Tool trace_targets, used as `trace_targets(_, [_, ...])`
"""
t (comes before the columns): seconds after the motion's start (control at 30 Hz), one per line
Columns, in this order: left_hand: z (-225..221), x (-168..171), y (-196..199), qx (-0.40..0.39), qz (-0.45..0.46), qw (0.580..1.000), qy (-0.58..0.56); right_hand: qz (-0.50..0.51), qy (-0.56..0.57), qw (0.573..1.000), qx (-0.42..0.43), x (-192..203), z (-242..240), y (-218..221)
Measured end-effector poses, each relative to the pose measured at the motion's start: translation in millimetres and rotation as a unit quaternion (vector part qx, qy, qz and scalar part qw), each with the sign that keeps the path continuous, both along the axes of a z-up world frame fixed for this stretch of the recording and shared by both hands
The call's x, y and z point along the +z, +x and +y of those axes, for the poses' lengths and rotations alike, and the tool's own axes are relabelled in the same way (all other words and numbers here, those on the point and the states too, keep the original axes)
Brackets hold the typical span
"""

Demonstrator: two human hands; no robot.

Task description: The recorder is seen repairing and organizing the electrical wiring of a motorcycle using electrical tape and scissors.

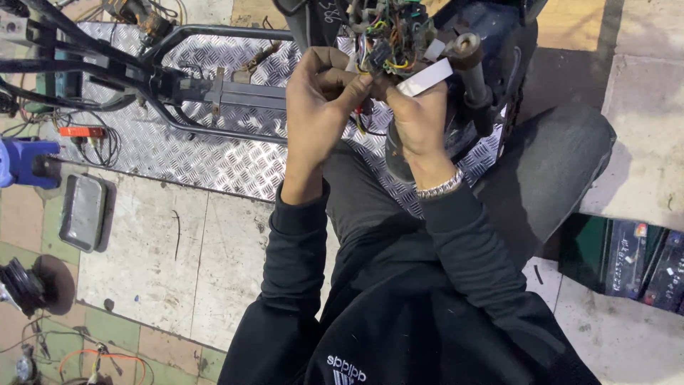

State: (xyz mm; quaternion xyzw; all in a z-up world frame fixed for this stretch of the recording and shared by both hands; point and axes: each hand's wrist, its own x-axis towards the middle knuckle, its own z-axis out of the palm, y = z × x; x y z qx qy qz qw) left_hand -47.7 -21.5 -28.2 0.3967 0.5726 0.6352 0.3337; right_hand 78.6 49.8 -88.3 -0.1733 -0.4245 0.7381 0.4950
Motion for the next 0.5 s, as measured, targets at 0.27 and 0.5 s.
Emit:
trace_targets(0.27, [0,11,8,0.006,-0.008,0.999,-0.036,-0.024,-0.072,0.996,0.037,0,14,21])
trace_targets(0.5, [-8,1,10,0.001,0.030,0.999,0.020,-0.038,-0.052,0.996,0.065,-1,19,19])
